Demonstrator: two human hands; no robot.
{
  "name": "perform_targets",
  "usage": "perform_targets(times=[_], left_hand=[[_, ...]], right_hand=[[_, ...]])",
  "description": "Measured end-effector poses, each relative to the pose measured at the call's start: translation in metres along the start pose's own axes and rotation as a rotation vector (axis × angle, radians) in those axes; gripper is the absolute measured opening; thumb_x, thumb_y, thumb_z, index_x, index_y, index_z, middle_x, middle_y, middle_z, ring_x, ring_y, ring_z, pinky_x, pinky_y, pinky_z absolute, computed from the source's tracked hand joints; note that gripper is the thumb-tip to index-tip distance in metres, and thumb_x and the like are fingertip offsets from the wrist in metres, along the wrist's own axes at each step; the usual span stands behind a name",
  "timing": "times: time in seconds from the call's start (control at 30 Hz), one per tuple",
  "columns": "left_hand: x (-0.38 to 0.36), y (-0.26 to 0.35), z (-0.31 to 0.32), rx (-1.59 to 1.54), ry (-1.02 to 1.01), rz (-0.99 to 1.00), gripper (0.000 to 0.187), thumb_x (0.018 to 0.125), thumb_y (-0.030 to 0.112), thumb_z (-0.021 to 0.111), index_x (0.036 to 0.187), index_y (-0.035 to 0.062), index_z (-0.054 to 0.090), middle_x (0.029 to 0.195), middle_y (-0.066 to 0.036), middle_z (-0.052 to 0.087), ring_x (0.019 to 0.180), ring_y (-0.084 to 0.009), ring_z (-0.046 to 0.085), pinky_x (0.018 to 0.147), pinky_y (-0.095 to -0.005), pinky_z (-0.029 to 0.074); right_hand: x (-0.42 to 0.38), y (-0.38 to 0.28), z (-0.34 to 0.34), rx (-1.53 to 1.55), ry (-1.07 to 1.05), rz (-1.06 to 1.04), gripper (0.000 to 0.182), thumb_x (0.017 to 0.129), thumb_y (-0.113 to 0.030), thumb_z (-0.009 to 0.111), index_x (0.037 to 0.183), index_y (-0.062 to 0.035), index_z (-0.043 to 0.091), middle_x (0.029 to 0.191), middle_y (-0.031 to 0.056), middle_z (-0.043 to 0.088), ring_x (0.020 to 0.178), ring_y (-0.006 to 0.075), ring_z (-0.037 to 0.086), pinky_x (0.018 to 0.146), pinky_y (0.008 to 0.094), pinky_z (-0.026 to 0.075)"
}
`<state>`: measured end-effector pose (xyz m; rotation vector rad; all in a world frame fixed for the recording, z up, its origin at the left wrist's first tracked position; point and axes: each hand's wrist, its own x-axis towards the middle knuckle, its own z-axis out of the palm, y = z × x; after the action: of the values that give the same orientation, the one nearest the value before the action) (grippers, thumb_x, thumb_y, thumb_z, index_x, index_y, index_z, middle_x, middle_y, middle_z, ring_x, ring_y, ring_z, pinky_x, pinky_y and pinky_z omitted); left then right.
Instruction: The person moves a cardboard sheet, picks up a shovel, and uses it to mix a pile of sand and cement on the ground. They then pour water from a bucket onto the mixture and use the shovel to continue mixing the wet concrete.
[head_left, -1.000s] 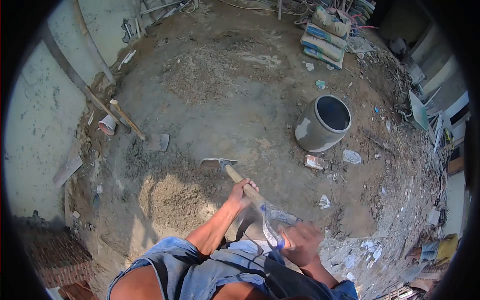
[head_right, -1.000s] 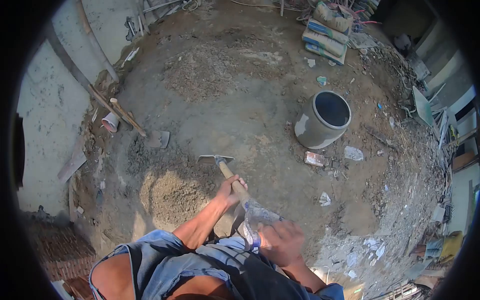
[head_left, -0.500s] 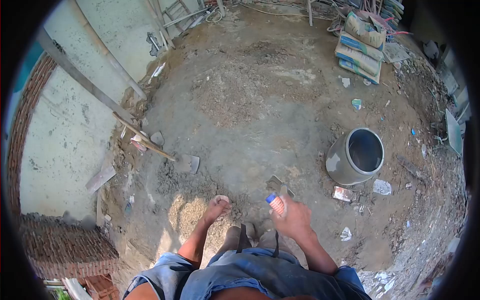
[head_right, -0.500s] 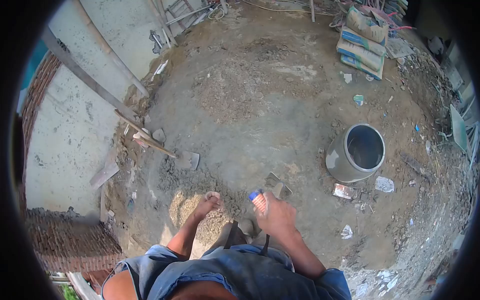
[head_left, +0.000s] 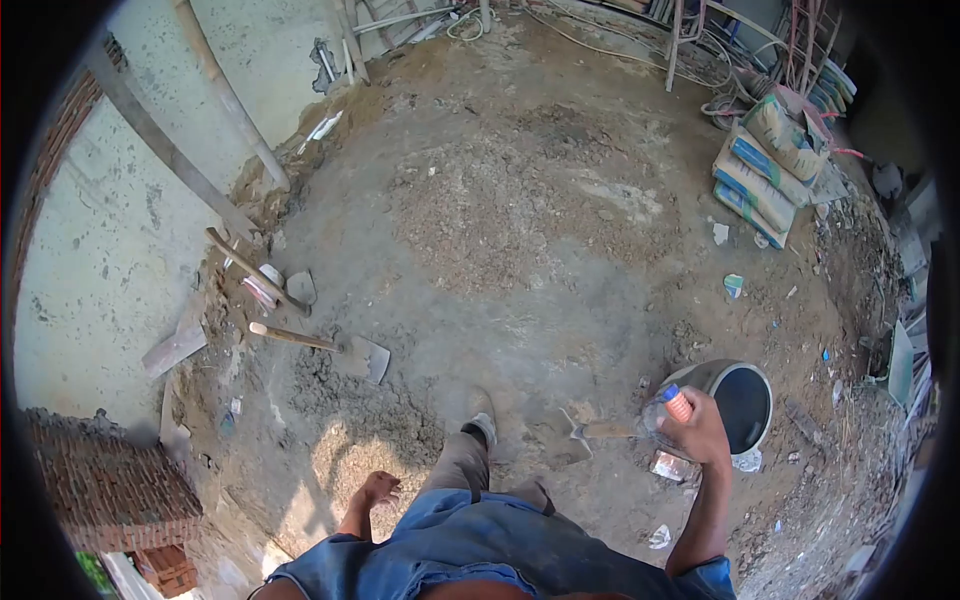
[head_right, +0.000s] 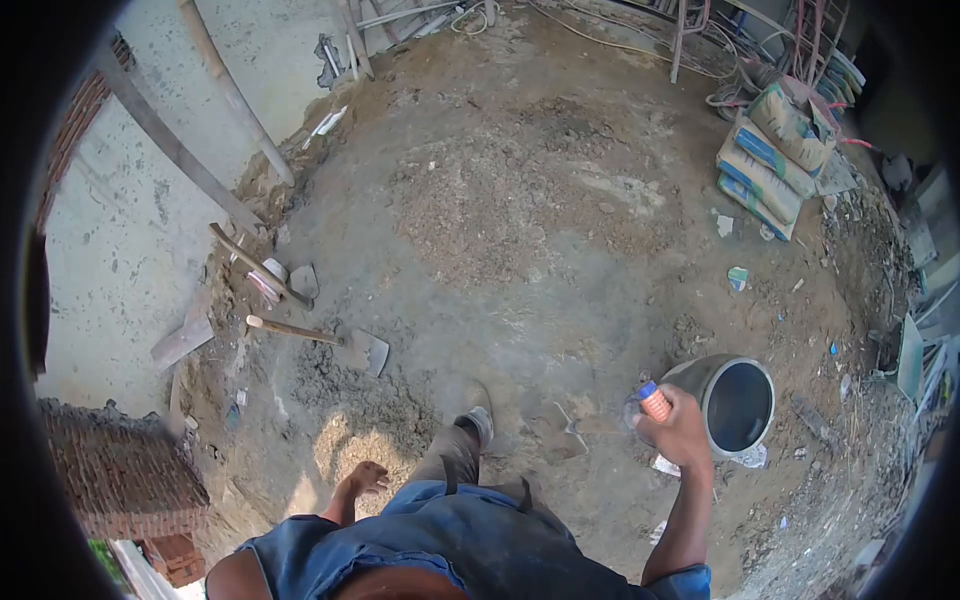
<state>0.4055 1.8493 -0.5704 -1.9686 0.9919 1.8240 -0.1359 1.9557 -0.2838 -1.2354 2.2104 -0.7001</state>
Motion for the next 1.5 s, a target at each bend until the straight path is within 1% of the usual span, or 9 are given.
perform_targets(times=[0.1,0.27,0.4,0.57,0.73,0.87,1.13,1.37,1.5], left_hand=[[0.027,0.067,-0.015,-0.013,-0.002,0.101,0.027,0.082,0.025,0.054,0.099,0.0043,0.055,0.093,-0.009,0.063,0.073,-0.0224,0.063,0.063,-0.0365,0.05],[0.051,0.193,-0.075,-0.299,-0.006,0.376,0.016,0.084,0.019,0.051,0.095,0.0084,0.051,0.084,-0.007,0.062,0.067,-0.0162,0.061,0.055,-0.0276,0.047],[0.034,0.26,-0.124,-0.344,0.201,0.548,0.016,0.083,0.017,0.051,0.096,0.0077,0.05,0.081,-0.006,0.062,0.066,-0.0155,0.061,0.055,-0.0261,0.046],[0.071,0.258,-0.158,-0.392,0.256,0.534,0.019,0.083,0.022,0.052,0.093,0.0064,0.052,0.085,-0.008,0.062,0.069,-0.0176,0.06,0.062,-0.0307,0.049],[0.092,0.233,-0.166,-0.388,0.224,0.293,0.012,0.081,0.01,0.053,0.089,0.0012,0.055,0.08,-0.008,0.061,0.067,-0.0186,0.061,0.056,-0.0295,0.051],[0.063,0.231,-0.185,-0.475,0.242,0.139,0.014,0.081,0.009,0.052,0.09,-0.0008,0.056,0.082,-0.01,0.061,0.07,-0.0199,0.061,0.058,-0.0307,0.052],[0.04,0.261,-0.22,-0.704,0.407,0.281,0.013,0.078,0.011,0.053,0.087,0.0013,0.056,0.077,-0.008,0.06,0.066,-0.018,0.059,0.059,-0.0301,0.05],[0.07,0.318,-0.251,-0.388,0.304,0.448,0.018,0.075,0.016,0.056,0.084,0.0006,0.055,0.073,-0.008,0.059,0.064,-0.0176,0.058,0.061,-0.0301,0.048],[0.087,0.335,-0.282,-0.544,0.426,0.538,0.02,0.075,0.019,0.055,0.086,0.0013,0.055,0.07,-0.008,0.058,0.063,-0.0166,0.057,0.061,-0.0299,0.046]], right_hand=[[0.048,0.001,-0.004,0.132,-0.064,0.253,0.029,0.056,-0.011,0.071,0.077,0.0011,0.056,0.065,0.0035,0.051,0.062,0.0123,0.048,0.059,0.0286,0.041],[0.116,-0.013,-0.01,0.196,-0.093,0.281,0.028,0.055,-0.007,0.074,0.077,-0.0007,0.058,0.067,-0.0007,0.054,0.059,0.0097,0.05,0.055,0.025,0.042],[0.167,-0.043,-0.001,0.225,-0.263,0.344,0.032,0.053,-0.008,0.075,0.079,-0.0005,0.059,0.068,0.0005,0.056,0.06,0.0108,0.053,0.057,0.0256,0.044],[0.25,-0.056,0.04,0.115,-0.479,0.097,0.039,0.05,-0.004,0.079,0.084,-0.003,0.06,0.072,-0.0002,0.057,0.058,0.0079,0.053,0.048,0.0229,0.045],[0.363,-0.09,0.093,0.133,-0.69,-0.1,0.038,0.048,-0.001,0.079,0.082,-0.0031,0.061,0.07,-0.0005,0.057,0.059,0.0089,0.054,0.048,0.0224,0.044],[0.425,-0.16,0.127,0.106,-0.865,0.099,0.034,0.051,0.001,0.077,0.08,-0.0021,0.06,0.067,-0.0002,0.057,0.058,0.0084,0.053,0.046,0.0216,0.042],[0.457,-0.35,0.123,-0.028,-0.686,-0.305,0.035,0.061,-0.014,0.072,0.087,0.0006,0.052,0.071,0.0072,0.054,0.065,0.0144,0.048,0.06,0.0298,0.042],[0.5,-0.459,0.11,0.085,-0.598,-0.485,0.034,0.061,-0.004,0.071,0.088,0.0014,0.052,0.074,0.0057,0.049,0.068,0.0129,0.047,0.066,0.0287,0.042],[0.526,-0.49,0.153,0.057,-0.528,-0.542,0.03,0.062,-0.003,0.07,0.085,-0.0001,0.051,0.076,0.0019,0.047,0.07,0.0094,0.045,0.065,0.0256,0.04]])
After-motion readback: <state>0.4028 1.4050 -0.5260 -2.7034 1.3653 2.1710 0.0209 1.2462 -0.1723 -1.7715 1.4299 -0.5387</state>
